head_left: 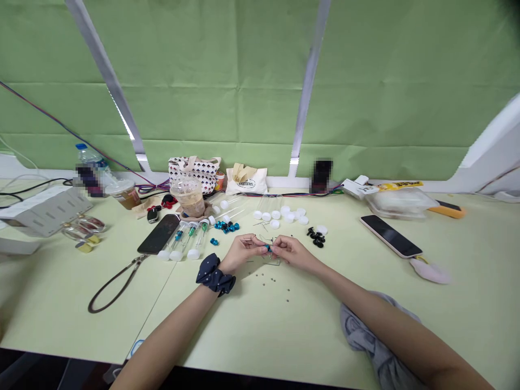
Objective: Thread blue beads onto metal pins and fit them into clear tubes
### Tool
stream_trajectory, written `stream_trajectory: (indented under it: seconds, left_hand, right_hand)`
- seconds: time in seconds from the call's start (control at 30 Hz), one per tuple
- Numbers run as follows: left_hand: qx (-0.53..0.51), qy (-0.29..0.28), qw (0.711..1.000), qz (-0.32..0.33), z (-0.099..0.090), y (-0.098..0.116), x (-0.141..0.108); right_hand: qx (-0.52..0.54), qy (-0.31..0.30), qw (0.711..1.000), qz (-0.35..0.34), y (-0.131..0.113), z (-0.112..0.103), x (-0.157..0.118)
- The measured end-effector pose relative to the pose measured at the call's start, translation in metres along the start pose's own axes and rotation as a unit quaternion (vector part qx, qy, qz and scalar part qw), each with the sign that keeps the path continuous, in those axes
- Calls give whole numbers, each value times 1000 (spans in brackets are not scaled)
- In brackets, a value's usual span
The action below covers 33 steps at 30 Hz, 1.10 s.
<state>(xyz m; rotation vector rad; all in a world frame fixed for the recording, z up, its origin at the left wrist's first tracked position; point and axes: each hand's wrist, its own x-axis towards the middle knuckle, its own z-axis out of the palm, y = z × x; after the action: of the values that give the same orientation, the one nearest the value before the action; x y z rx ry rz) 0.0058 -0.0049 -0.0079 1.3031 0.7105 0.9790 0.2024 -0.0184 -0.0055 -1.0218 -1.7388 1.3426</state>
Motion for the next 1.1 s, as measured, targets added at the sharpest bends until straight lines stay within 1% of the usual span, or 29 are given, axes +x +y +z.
stream_trajectory:
  seconds: [0.1,0.23,0.4,0.53,0.7,0.83,1.0,1.1]
  left_hand:
    - [3,-4,1000,2,0,0,0]
    - [-3,1,1000,-4,0,0,0]
    - [3,-5,1000,1,-1,-2,1]
    - [-3,-2,1000,2,-2,-3,1]
    - [11,-8,1000,3,-1,-2,1]
    - [11,-4,1000,3,-1,-2,1]
    - [15,-4,1000,11,-3,-3,1]
    - [14,4,1000,7,-3,-4,1]
  right_hand:
    - [-9,-12,1000,11,0,0,0]
    - [15,11,1000,4,1,0,0]
    - [-10,-12,1000,10,-1,-1,0]
    - [9,7,1000,5,-3,0,-1]
    - [-12,-16,1000,19,-3,0,-1]
    - [14,0,1000,12,-2,0,0]
    - [-11,-32,999,3,-4,1,-2]
    - [-18,-34,999,6,-5,1,-2]
